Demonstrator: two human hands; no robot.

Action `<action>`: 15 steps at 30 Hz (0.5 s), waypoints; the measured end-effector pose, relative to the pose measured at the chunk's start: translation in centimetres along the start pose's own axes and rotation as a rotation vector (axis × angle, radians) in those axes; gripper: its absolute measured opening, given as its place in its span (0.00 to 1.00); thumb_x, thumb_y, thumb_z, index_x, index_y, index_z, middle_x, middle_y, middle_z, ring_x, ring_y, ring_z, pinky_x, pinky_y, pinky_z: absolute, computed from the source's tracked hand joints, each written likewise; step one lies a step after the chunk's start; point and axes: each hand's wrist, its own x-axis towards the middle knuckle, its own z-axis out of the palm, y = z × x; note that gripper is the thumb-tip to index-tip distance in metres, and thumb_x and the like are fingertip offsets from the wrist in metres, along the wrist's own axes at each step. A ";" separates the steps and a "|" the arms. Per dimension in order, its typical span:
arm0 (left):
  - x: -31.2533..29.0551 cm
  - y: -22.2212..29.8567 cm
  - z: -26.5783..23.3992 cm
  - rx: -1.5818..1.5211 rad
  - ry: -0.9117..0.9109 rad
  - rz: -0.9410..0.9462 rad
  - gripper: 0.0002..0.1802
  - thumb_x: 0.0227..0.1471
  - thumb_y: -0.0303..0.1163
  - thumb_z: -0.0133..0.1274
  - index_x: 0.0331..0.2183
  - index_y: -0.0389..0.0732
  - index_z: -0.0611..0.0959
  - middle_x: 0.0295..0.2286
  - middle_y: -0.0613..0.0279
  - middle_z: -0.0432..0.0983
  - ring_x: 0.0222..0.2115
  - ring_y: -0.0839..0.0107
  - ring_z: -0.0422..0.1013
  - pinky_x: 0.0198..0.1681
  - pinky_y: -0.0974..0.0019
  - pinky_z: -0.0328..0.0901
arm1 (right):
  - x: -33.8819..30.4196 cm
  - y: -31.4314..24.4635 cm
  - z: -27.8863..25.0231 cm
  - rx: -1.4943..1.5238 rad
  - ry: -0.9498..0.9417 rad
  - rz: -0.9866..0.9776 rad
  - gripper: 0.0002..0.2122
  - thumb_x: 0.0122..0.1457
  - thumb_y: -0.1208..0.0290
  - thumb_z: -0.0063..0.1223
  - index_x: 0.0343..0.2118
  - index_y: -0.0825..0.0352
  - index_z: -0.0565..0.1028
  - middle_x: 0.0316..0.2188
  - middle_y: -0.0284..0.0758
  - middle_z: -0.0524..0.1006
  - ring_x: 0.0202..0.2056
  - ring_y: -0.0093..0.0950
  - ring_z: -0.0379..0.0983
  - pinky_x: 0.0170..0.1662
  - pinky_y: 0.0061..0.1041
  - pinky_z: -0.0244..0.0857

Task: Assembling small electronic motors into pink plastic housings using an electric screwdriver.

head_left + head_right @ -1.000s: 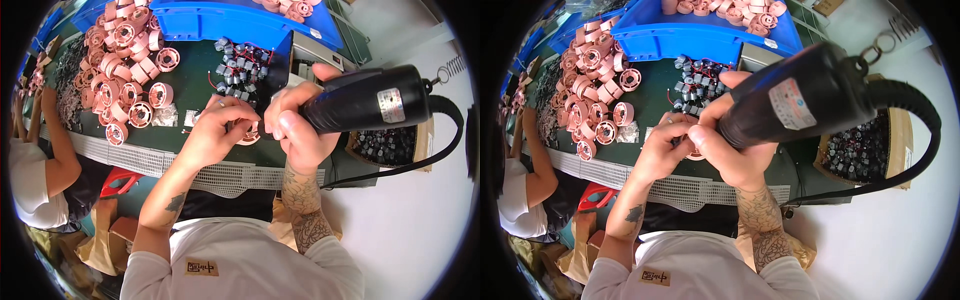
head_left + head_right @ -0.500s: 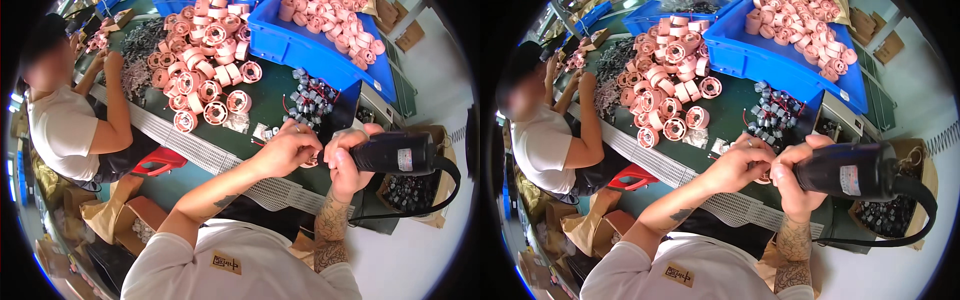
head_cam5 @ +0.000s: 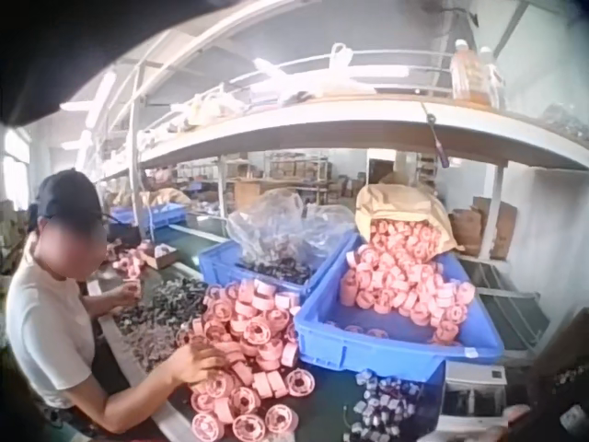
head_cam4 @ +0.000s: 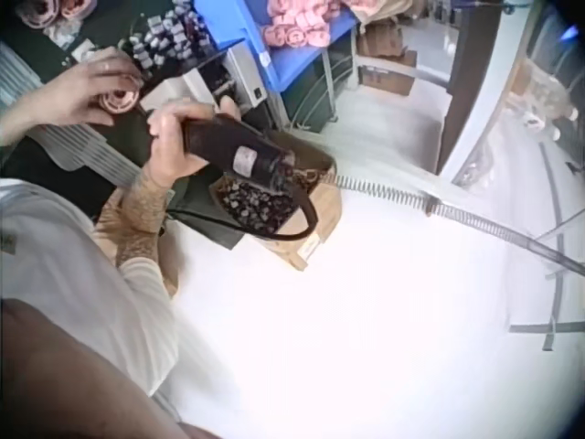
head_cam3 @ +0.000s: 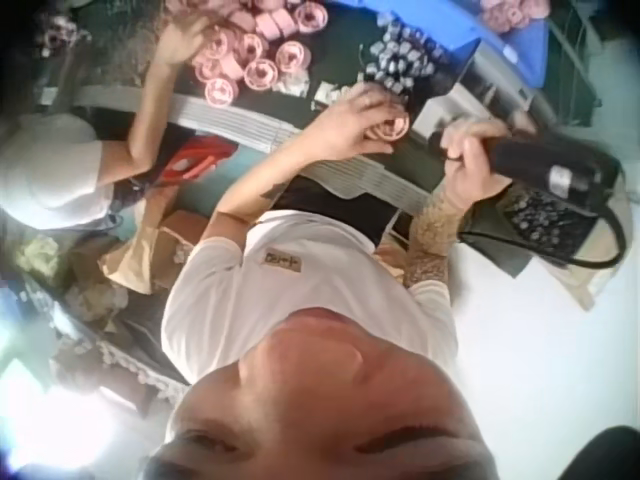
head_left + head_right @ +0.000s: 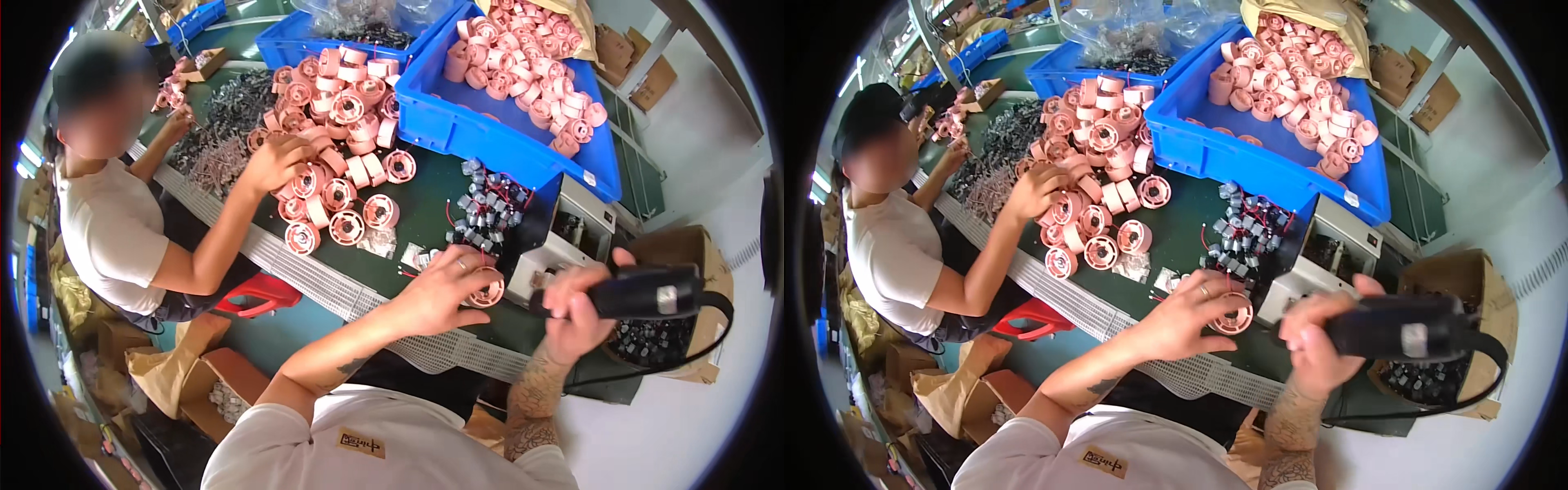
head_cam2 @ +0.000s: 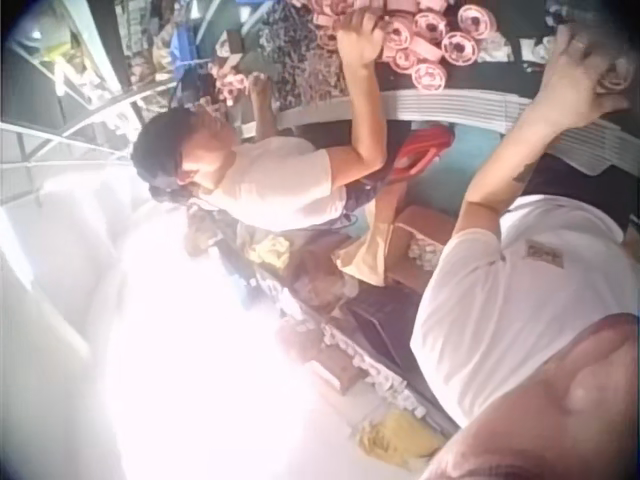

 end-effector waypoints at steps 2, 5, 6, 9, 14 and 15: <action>-0.1 -0.2 0.3 -0.020 0.011 0.033 0.28 0.36 0.31 0.67 0.44 0.44 0.79 0.45 0.59 0.72 0.46 0.57 0.65 0.49 0.57 0.63 | 0.0 -1.0 -1.8 0.083 0.041 0.072 0.32 0.51 0.77 0.53 0.59 0.70 0.52 0.22 0.32 0.66 0.16 0.21 0.60 0.18 0.21 0.59; 1.2 0.0 -2.9 -0.112 0.112 -0.035 0.22 0.37 0.25 0.64 0.40 0.41 0.80 0.41 0.61 0.75 0.45 0.61 0.67 0.48 0.61 0.63 | -0.1 -0.7 -4.7 0.190 0.051 0.146 0.34 0.51 0.75 0.58 0.59 0.69 0.53 0.21 0.32 0.67 0.15 0.22 0.61 0.17 0.22 0.59; 2.0 -0.5 -4.8 -0.014 0.139 -0.049 0.20 0.36 0.22 0.62 0.37 0.39 0.80 0.38 0.62 0.75 0.43 0.63 0.68 0.44 0.63 0.64 | -0.3 -0.6 -5.3 0.201 0.053 0.170 0.34 0.50 0.75 0.59 0.59 0.69 0.53 0.21 0.32 0.67 0.15 0.22 0.61 0.17 0.22 0.59; 2.0 -5.0 -9.9 0.228 0.367 -0.309 0.14 0.39 0.18 0.56 0.33 0.38 0.79 0.28 0.59 0.71 0.32 0.66 0.69 0.35 0.66 0.66 | -0.4 -0.2 -4.8 0.205 0.055 0.162 0.34 0.48 0.79 0.57 0.58 0.70 0.54 0.21 0.33 0.67 0.15 0.22 0.62 0.17 0.23 0.60; 1.3 -12.1 -17.7 0.705 0.527 -0.474 0.23 0.46 0.34 0.61 0.45 0.37 0.77 0.48 0.42 0.68 0.48 0.47 0.68 0.50 0.55 0.65 | -0.2 -0.3 -4.2 0.197 -0.004 0.160 0.34 0.49 0.76 0.58 0.58 0.70 0.54 0.20 0.32 0.66 0.15 0.22 0.61 0.17 0.22 0.58; 1.1 -11.2 -18.6 0.748 0.485 -0.483 0.27 0.46 0.35 0.61 0.48 0.37 0.75 0.51 0.41 0.66 0.51 0.47 0.65 0.53 0.53 0.62 | -0.3 0.3 -4.5 0.252 -0.002 0.141 0.35 0.45 0.82 0.55 0.58 0.70 0.54 0.19 0.34 0.67 0.15 0.24 0.61 0.17 0.23 0.60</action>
